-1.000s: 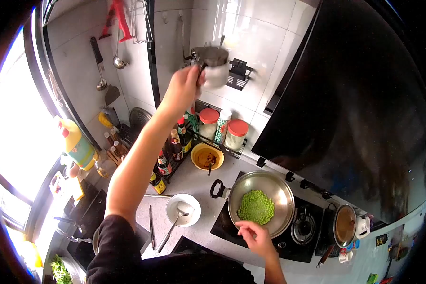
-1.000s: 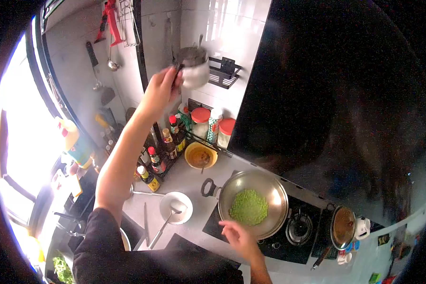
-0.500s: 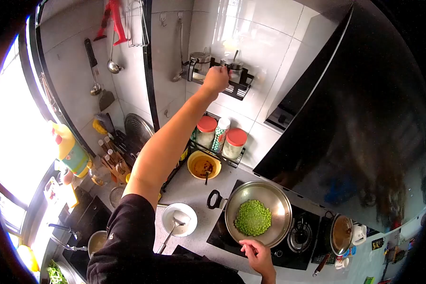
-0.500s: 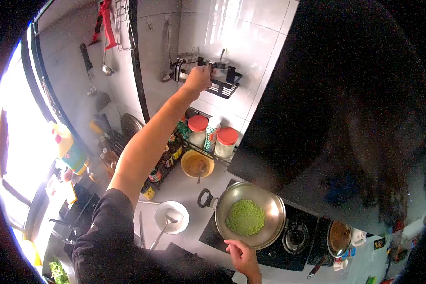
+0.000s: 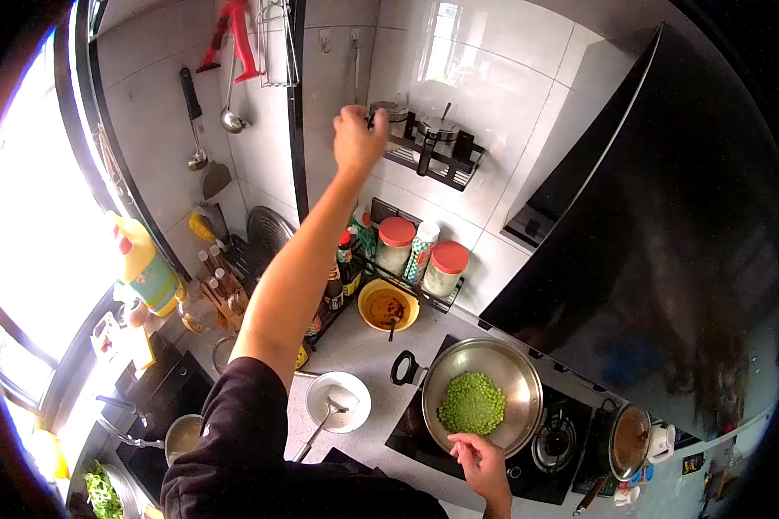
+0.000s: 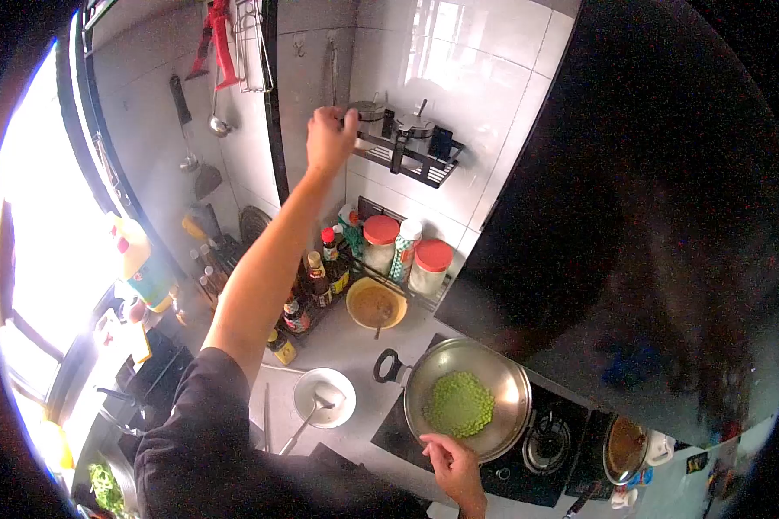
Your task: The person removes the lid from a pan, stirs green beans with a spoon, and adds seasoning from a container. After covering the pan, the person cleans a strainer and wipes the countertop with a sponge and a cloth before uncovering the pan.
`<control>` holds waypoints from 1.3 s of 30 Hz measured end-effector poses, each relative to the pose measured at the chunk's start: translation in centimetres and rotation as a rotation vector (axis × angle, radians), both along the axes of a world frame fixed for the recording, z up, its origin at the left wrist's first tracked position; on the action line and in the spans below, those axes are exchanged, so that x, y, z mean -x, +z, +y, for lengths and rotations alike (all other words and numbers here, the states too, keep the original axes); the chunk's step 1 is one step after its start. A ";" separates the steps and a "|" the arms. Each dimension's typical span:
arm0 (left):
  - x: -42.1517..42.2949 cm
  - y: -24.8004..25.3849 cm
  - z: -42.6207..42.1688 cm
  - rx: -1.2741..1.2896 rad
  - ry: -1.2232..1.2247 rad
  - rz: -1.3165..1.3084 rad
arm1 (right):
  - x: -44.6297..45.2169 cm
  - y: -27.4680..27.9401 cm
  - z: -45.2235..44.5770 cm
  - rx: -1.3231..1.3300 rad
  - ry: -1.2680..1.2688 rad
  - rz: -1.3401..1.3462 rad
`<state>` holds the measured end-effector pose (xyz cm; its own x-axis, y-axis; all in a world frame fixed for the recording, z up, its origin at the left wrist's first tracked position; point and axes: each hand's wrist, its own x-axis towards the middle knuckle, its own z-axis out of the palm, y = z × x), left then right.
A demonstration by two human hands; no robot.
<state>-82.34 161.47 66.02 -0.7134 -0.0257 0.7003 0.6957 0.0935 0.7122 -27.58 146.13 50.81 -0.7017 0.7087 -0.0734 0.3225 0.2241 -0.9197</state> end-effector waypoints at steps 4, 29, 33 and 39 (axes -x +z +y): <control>2.5 1.1 -0.2 0.421 -0.119 -0.229 | -0.5 0.1 -0.4 -0.024 -0.010 -0.015; -7.1 1.4 -20.9 0.006 -0.761 -0.589 | -1.1 0.3 -1.1 -0.015 0.056 0.055; -14.9 -6.7 -28.1 0.117 -0.788 -0.660 | -0.7 -1.2 -1.0 -0.004 0.167 0.134; -28.4 -16.5 -32.2 0.424 -0.756 -1.114 | 0.3 -4.4 -0.5 0.206 0.042 0.335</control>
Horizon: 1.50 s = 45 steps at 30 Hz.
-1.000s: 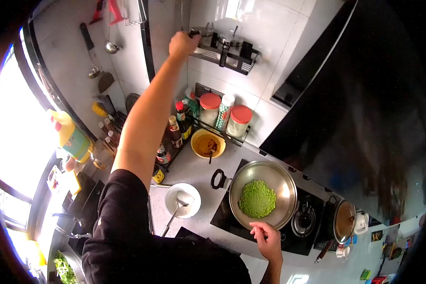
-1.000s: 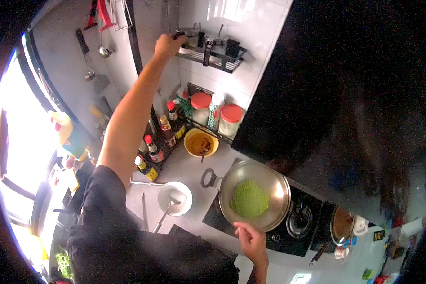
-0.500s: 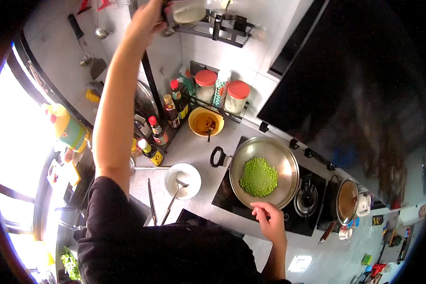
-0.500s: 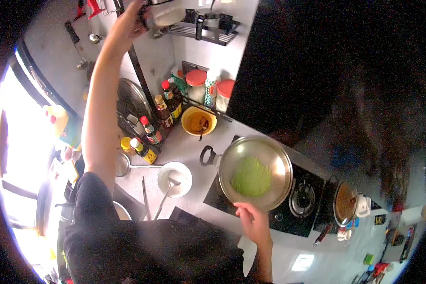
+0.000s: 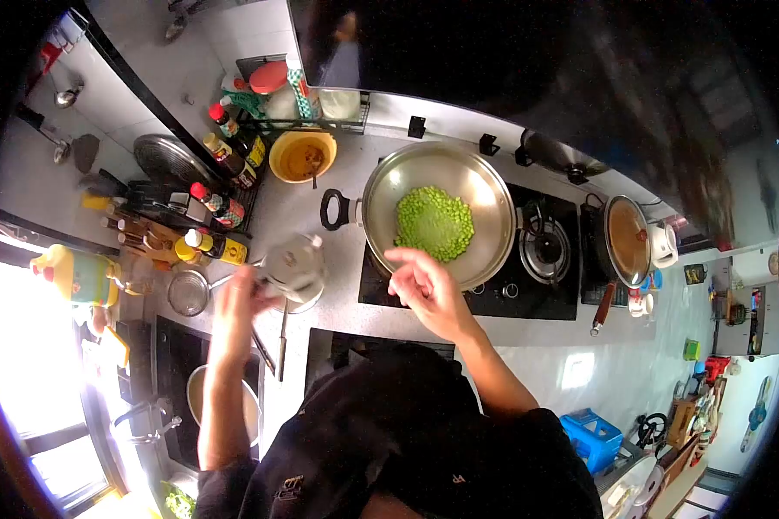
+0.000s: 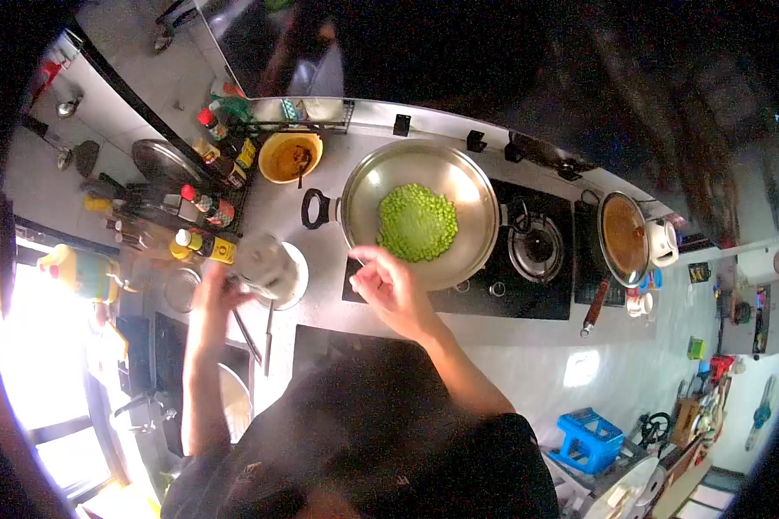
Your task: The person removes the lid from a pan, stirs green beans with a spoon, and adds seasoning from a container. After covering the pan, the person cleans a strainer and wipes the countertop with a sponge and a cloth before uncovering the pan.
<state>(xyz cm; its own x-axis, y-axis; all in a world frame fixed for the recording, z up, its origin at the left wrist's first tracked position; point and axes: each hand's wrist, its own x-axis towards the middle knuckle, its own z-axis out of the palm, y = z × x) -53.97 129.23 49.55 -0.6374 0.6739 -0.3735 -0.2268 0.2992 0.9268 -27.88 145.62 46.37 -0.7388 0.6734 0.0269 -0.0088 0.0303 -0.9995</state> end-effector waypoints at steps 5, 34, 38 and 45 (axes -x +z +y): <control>-6.6 -3.3 -0.3 -0.167 -0.184 -0.179 | -0.7 0.4 0.8 0.112 -0.005 0.035; -12.4 -2.0 5.7 -0.180 -0.427 0.681 | -3.3 0.1 0.5 -0.101 -0.327 -0.071; -12.4 -3.5 6.5 -0.166 -0.450 0.714 | -3.7 -1.8 1.7 0.132 -0.301 -0.049; -12.1 -4.4 8.1 -0.140 -0.421 0.699 | -4.3 -3.3 3.7 0.323 -0.386 0.043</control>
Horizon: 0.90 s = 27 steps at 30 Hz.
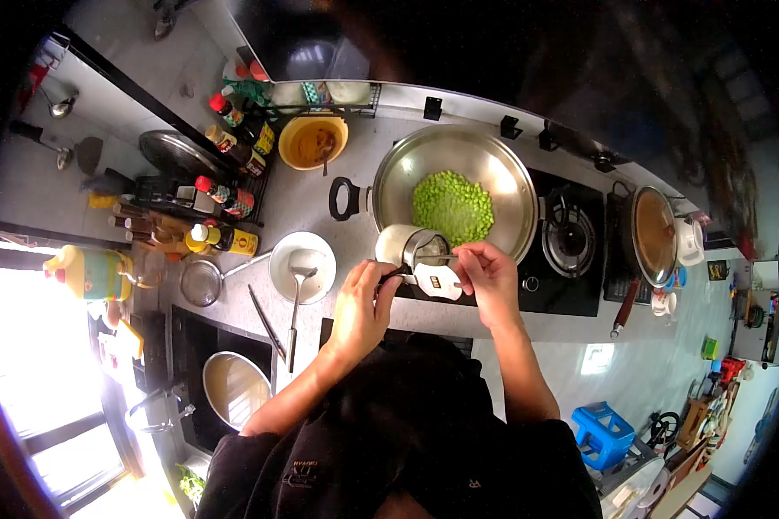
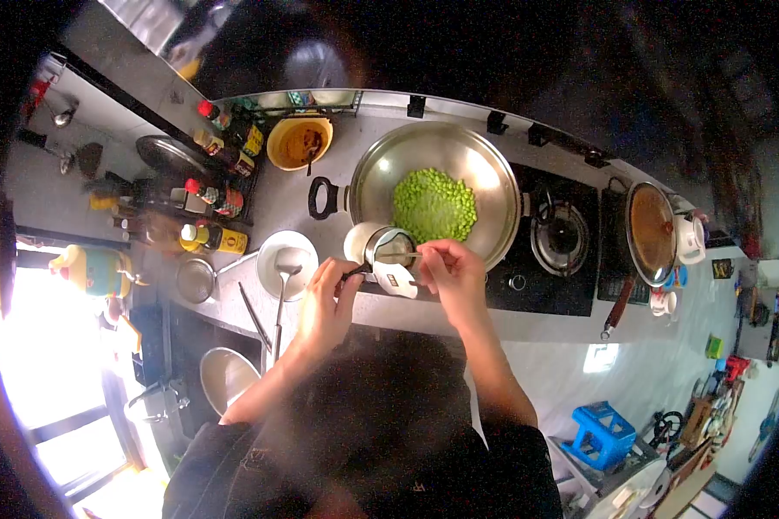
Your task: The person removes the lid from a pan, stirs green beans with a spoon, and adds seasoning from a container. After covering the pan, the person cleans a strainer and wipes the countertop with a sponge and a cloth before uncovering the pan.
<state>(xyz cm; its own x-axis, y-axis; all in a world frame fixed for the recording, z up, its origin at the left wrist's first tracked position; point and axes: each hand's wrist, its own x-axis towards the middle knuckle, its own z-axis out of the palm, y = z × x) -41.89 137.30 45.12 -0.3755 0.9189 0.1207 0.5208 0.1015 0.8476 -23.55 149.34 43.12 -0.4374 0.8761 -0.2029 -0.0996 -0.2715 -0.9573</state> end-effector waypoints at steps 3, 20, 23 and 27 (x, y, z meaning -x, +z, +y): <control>0.2 -0.3 0.5 0.003 0.042 -0.037 | -0.4 0.0 1.0 0.010 -0.042 0.014; 2.8 -1.1 -0.5 -0.066 0.108 -0.008 | -1.9 -0.5 6.5 -0.737 -0.395 -0.411; 2.9 -1.1 -0.8 -0.060 0.100 -0.002 | -2.0 -0.9 6.8 -0.763 -0.473 -0.378; 2.9 -0.5 -1.2 0.012 0.153 -0.075 | -1.2 2.5 5.0 -0.355 -0.334 -0.073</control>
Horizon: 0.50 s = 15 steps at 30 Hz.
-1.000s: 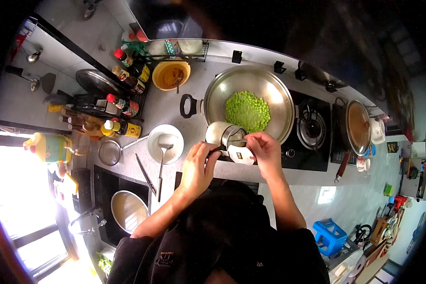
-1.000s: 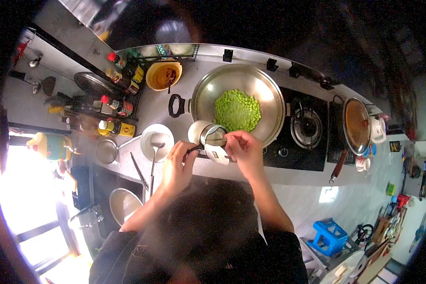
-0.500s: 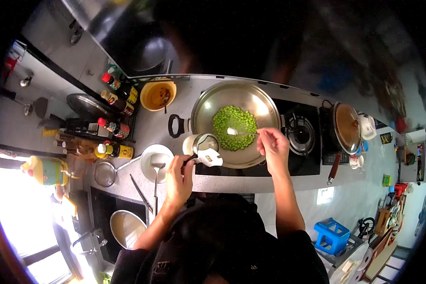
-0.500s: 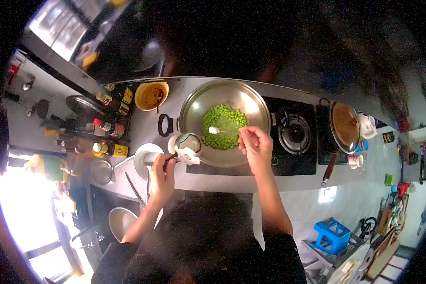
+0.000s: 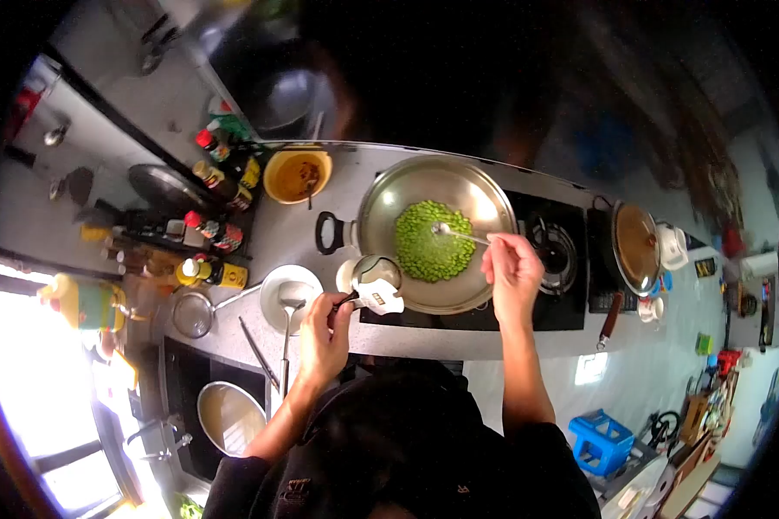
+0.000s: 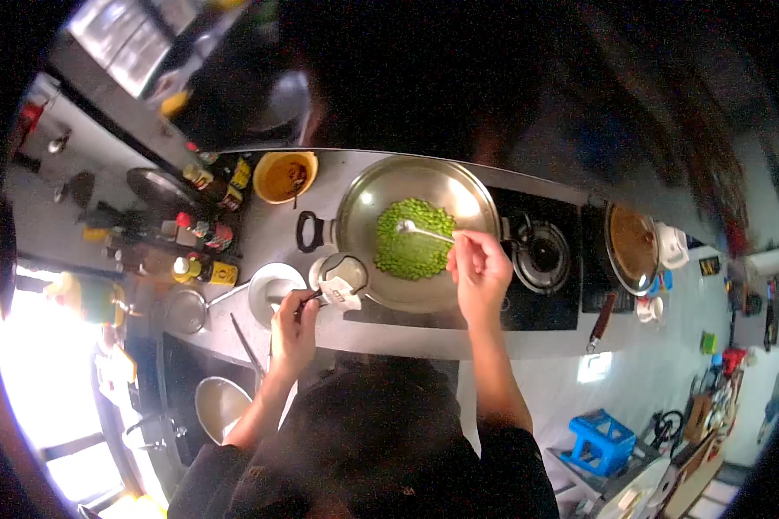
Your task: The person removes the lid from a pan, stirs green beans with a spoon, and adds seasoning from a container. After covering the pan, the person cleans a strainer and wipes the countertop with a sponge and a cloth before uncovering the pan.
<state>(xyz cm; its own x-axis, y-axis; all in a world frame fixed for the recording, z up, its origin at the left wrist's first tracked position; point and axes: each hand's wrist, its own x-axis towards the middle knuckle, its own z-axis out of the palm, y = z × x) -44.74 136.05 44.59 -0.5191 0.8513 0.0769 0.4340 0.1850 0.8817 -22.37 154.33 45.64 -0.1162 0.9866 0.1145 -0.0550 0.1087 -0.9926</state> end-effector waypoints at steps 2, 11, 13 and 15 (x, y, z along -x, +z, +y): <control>0.4 0.4 -0.5 0.012 -0.002 -0.095 | 0.8 2.2 -0.8 0.049 0.209 0.072; 3.0 4.0 -4.3 -0.189 -0.117 -0.611 | 8.8 8.7 -2.7 -0.482 0.627 -0.410; 3.8 4.0 -5.3 -0.147 -0.123 -0.582 | 10.2 9.4 -2.9 -0.573 0.706 -0.466; 4.4 4.5 -6.2 -0.086 -0.114 -0.500 | 11.6 9.2 -3.6 -0.597 0.772 -0.412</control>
